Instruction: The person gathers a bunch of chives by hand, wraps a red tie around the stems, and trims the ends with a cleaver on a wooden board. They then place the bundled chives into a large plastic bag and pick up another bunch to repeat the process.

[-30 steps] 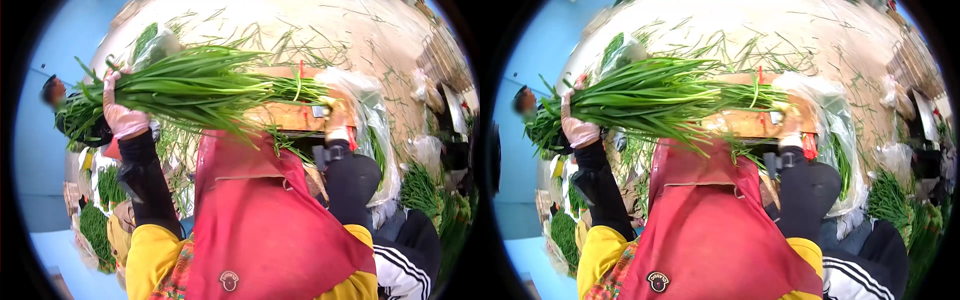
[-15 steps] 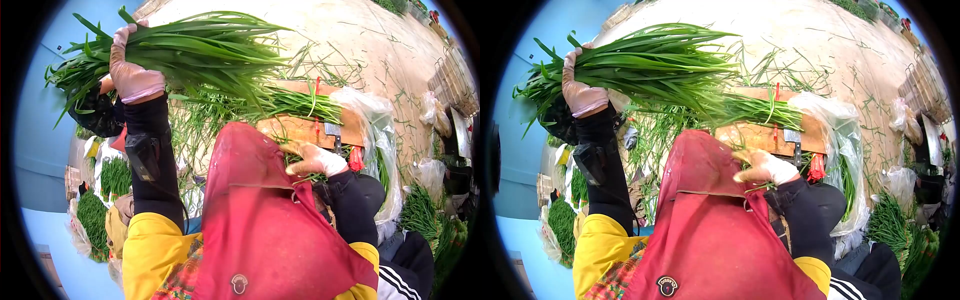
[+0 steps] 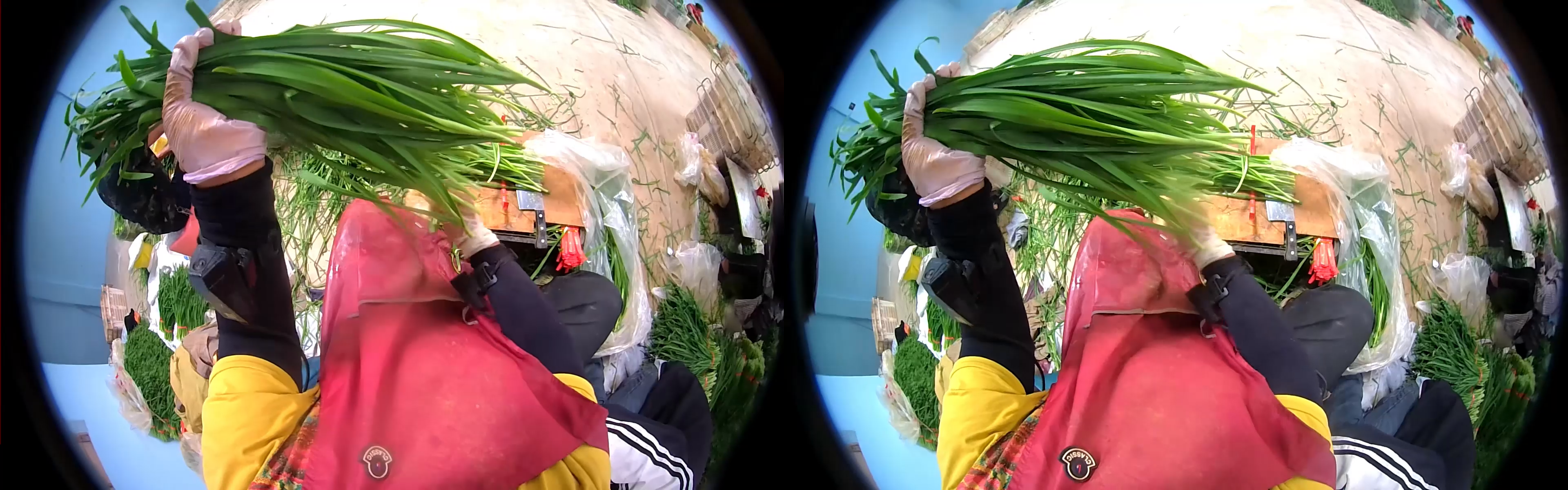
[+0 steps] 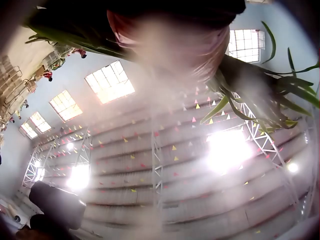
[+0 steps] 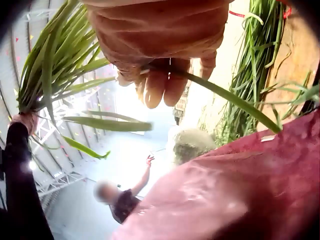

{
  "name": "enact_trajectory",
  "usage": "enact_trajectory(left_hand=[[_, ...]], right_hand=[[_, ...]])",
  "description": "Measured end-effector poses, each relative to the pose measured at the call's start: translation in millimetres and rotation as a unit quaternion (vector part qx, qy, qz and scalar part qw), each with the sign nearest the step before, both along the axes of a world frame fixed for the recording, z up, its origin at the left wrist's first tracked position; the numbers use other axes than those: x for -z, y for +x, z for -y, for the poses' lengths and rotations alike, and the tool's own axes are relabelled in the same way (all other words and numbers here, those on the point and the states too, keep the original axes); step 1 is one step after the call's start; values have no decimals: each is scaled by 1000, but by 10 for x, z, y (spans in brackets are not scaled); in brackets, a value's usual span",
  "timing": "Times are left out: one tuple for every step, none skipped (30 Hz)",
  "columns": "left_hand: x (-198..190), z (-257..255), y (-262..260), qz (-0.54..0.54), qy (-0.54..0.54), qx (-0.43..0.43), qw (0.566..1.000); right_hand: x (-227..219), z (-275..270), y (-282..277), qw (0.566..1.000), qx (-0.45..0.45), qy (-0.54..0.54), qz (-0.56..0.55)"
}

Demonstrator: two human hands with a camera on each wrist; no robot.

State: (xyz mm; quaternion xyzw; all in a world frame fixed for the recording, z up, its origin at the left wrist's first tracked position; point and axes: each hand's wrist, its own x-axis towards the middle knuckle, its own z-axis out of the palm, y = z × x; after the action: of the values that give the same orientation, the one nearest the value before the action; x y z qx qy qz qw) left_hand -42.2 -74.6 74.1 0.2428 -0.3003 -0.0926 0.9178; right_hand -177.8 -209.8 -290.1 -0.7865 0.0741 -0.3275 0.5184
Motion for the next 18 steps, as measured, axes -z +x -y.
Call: enact_trajectory(left_hand=[[-24,21,-12,-13,3,-37,999],[-35,7,7,-13,3,-40,999],[-47,-10,35,8,12,-42,999],[-58,-23,80,30,19,-45,998],[-12,-213,394,107,-3,154,982],[-21,-224,385,107,-2,152,983],[-49,-210,365,83,18,73,994],[-74,-198,348,61,36,-7,998],[-88,-199,340,61,38,-10,997],[-102,-189,337,49,39,-37,997],[-117,-171,330,37,39,-63,997],[-137,-150,289,38,39,-64,996],[-157,-125,227,29,45,-88,995],[-168,-112,184,20,50,-111,992],[-159,-105,170,21,49,-110,993],[-151,-107,164,19,45,-95,994],[-140,-117,155,17,41,-82,996],[-116,-110,100,17,41,-81,996]], right_hand=[[263,100,-57,993,-28,117,-21],[417,174,-142,970,-56,234,-43],[120,227,-342,966,-43,61,-247],[-228,265,-557,894,-27,-119,-431],[-165,288,-697,884,-32,-115,-453],[-83,306,-839,873,-36,-110,-474],[14,357,-939,842,-65,-106,-525],[119,399,-989,808,-94,-103,-572],[34,360,-1049,777,-124,-251,-564],[-179,322,-1038,778,-125,-251,-563],[-465,260,-985,792,-116,-285,-528],[-670,198,-923,804,-107,-318,-491],[-775,165,-866,841,-153,-238,-462],[-836,127,-811,868,-197,-155,-428],[-839,40,-761,889,-277,42,-361],[-870,-57,-711,866,-344,236,-275],[-952,-120,-686,867,-343,235,-274],[-1115,-179,-685,843,-383,315,-209]])
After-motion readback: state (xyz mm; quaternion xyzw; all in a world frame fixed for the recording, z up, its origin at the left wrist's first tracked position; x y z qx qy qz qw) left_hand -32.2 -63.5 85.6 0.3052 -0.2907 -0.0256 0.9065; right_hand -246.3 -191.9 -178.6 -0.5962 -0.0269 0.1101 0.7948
